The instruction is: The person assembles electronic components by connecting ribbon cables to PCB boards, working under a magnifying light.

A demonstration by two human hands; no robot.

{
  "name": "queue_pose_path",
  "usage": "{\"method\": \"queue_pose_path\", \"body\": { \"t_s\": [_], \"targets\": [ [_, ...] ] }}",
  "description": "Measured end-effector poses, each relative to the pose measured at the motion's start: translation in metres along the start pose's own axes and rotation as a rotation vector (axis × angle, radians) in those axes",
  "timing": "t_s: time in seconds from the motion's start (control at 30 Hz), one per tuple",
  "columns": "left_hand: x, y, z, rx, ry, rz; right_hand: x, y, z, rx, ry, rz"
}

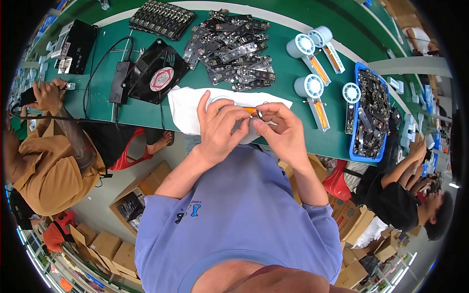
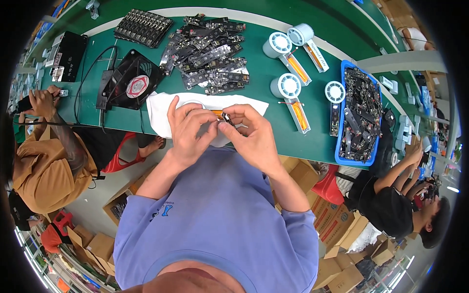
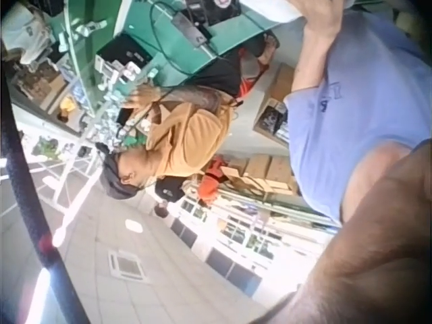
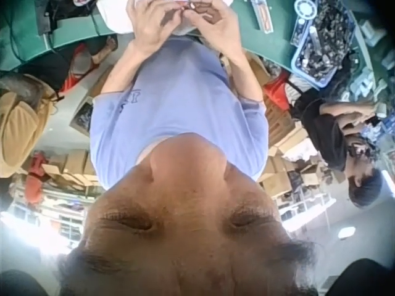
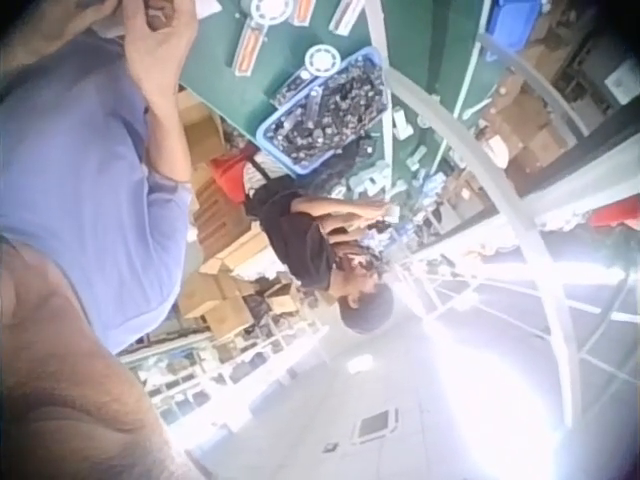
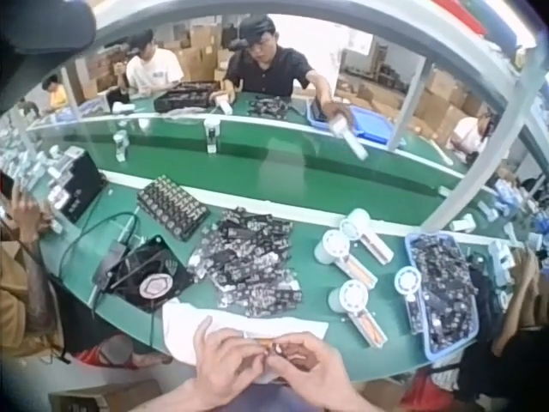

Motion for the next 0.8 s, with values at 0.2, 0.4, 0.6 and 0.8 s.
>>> {"method": "queue_pose_path", "body": {
  "t_s": [0.2,0.4,0.6,0.8],
  "targets": [
    [0.001,0.003,0.001,-0.032,-0.032,-0.019,-0.002,-0.003,0.001,0.045,0.063,-0.036],
    [0.006,0.006,-0.001,0.056,0.069,-0.027,-0.003,-0.004,0.008,0.003,0.026,-0.023],
    [0.006,0.008,-0.001,0.099,0.12,-0.033,-0.003,-0.004,0.005,-0.086,-0.152,0.073],
    [0.003,0.009,-0.001,0.107,0.111,-0.062,-0.002,-0.004,-0.003,-0.159,-0.377,0.148]
  ]
}}
Point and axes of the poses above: each hand's wrist, its own y-axis towards the middle knuckle, its own x-axis out of the palm, z = x × y, the point moved 2 cm from there along y, towards the middle knuckle, and after that the axes turned 15 degrees about -y, right-handed, at the moved point
